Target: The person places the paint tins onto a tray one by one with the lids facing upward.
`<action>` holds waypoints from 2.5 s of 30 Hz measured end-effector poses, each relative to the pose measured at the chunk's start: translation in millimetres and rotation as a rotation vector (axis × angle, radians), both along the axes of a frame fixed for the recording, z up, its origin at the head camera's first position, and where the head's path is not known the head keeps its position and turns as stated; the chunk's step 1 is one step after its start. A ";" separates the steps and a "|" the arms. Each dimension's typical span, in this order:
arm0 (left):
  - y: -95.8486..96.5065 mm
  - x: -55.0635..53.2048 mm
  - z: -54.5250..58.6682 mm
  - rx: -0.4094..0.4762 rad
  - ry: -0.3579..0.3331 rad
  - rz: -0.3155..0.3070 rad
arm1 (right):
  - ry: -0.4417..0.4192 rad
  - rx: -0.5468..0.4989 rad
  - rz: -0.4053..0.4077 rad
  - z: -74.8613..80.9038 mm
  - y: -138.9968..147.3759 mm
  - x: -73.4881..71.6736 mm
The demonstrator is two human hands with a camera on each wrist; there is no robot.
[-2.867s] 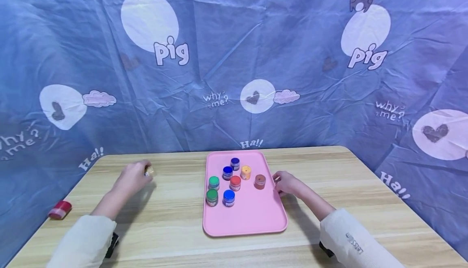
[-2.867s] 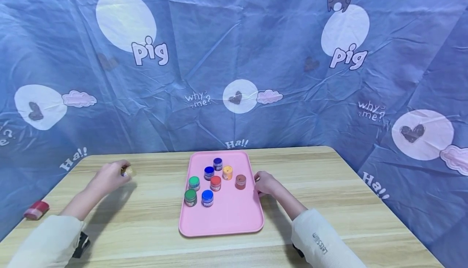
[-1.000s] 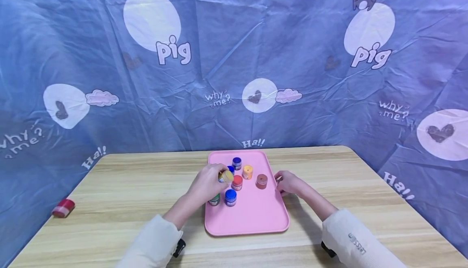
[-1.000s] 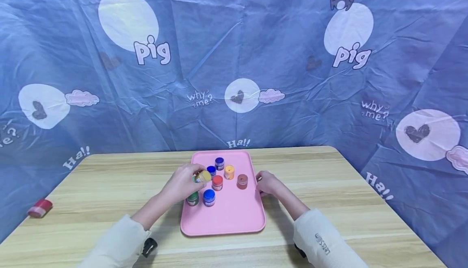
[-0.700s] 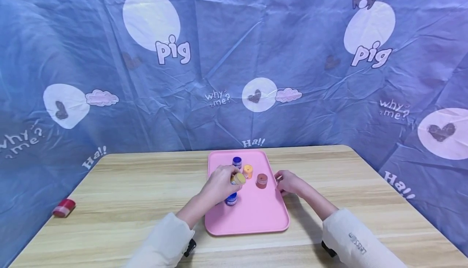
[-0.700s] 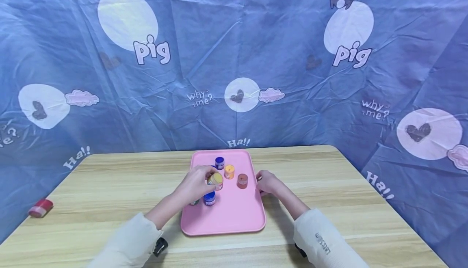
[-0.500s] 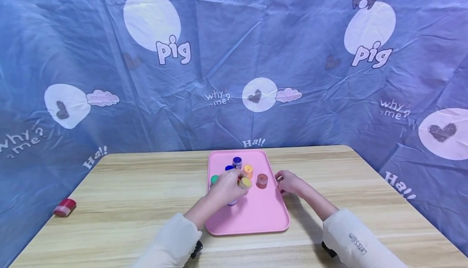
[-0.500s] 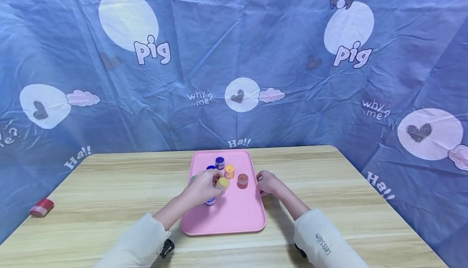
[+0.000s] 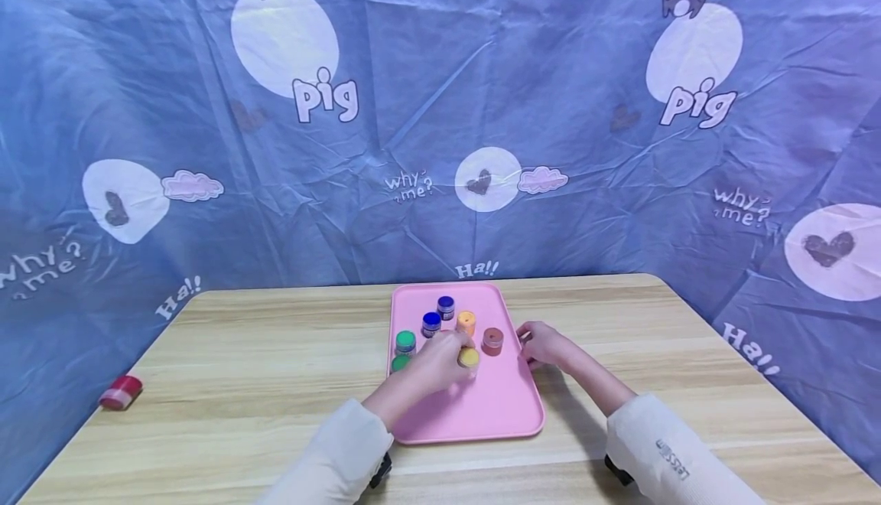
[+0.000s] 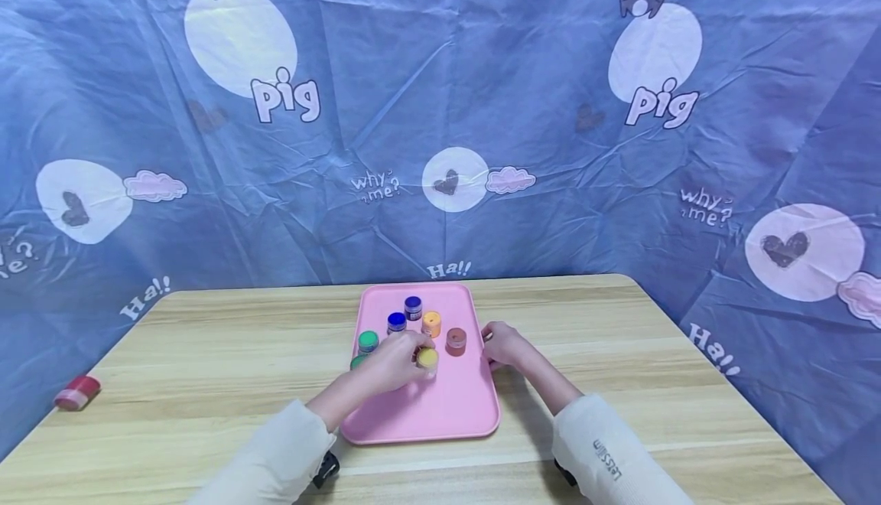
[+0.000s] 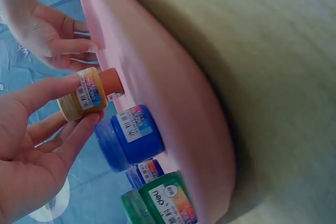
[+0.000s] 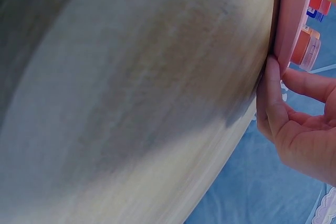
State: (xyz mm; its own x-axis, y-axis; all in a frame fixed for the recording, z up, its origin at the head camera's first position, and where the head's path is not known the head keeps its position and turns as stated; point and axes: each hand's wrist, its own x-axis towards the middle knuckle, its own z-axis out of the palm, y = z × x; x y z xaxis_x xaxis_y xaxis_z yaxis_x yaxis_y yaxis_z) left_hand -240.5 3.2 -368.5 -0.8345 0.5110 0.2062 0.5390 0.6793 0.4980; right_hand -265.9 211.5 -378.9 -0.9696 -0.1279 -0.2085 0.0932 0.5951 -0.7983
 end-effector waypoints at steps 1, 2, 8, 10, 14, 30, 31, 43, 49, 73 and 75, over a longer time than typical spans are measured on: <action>0.3 -0.3 -1.1 -0.007 0.000 -0.004 | 0.000 -0.001 0.002 0.0 -0.1 0.0; 0.5 -0.6 -2.1 -0.019 0.005 -0.007 | 0.001 -0.005 0.001 0.0 -0.2 0.0; 1.9 -1.6 -5.1 -0.044 0.002 -0.028 | -0.001 -0.018 -0.002 -0.9 -0.2 -0.1; 2.3 -1.6 -5.7 -0.054 -0.006 -0.028 | 0.000 -0.014 0.001 -0.7 -0.1 -0.1; 3.1 -1.6 -6.5 -0.084 -0.016 -0.027 | 0.001 -0.016 0.002 0.0 -0.3 0.1; 5.4 -0.8 -9.4 -0.119 0.020 -0.063 | -0.003 -0.020 -0.001 -1.3 -1.2 -1.2; 5.6 -0.6 -9.4 -0.124 0.023 -0.062 | -0.003 -0.018 -0.005 -1.1 -1.4 -1.0; 4.9 0.8 -8.6 -0.142 -0.011 -0.049 | -0.003 -0.033 -0.017 -2.4 -0.7 1.5; -10.6 -2.4 5.1 -0.033 -0.078 -0.032 | -0.003 -0.042 -0.001 -1.1 -0.3 1.8; -178.9 -13.8 45.0 0.146 0.039 0.228 | 0.000 -0.029 0.003 0.1 -3.7 0.8; -193.6 -11.6 44.6 0.141 0.053 0.252 | -0.007 -0.027 -0.004 -0.1 -3.5 0.7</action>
